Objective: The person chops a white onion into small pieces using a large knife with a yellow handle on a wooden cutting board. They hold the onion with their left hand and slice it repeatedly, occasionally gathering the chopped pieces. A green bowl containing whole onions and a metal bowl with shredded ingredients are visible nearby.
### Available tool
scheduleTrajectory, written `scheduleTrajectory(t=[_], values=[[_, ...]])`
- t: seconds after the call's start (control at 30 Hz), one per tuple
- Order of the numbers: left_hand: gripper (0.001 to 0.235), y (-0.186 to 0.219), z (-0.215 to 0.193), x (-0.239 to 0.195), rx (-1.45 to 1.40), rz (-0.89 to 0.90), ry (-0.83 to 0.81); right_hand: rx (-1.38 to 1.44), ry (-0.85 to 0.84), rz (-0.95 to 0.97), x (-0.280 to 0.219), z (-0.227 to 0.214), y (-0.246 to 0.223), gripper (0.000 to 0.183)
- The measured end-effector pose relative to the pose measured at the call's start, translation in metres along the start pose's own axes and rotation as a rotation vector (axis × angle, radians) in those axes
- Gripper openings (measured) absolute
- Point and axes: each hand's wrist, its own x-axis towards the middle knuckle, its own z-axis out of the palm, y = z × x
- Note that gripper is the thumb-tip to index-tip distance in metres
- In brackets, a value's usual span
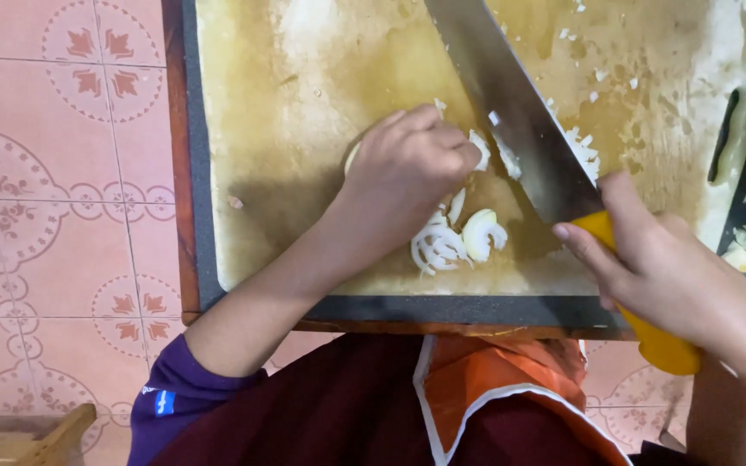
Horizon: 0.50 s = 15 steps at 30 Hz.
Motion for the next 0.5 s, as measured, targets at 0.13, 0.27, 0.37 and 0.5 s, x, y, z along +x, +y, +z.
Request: scheduleTrajectory(t=[0.13,0.27,0.37,0.5], values=[[0.033,0.003,0.003,0.005,0.116,0.163,0.079,0.017,-0.042,0.08,-0.011,0.002,-0.01,0.037],[0.035,0.005,0.005,0.004,0.167,0.083,0.133,-0.029,-0.034,0.057,-0.016,0.01,-0.005,0.038],[0.034,0.003,0.006,0.002,0.143,0.052,0.094,-0.083,-0.04,0.056,-0.012,0.023,-0.01,0.035],[0.025,0.002,0.007,0.001,0.087,0.056,0.077,-0.024,0.112,-0.189,0.0,0.035,-0.01,0.034]])
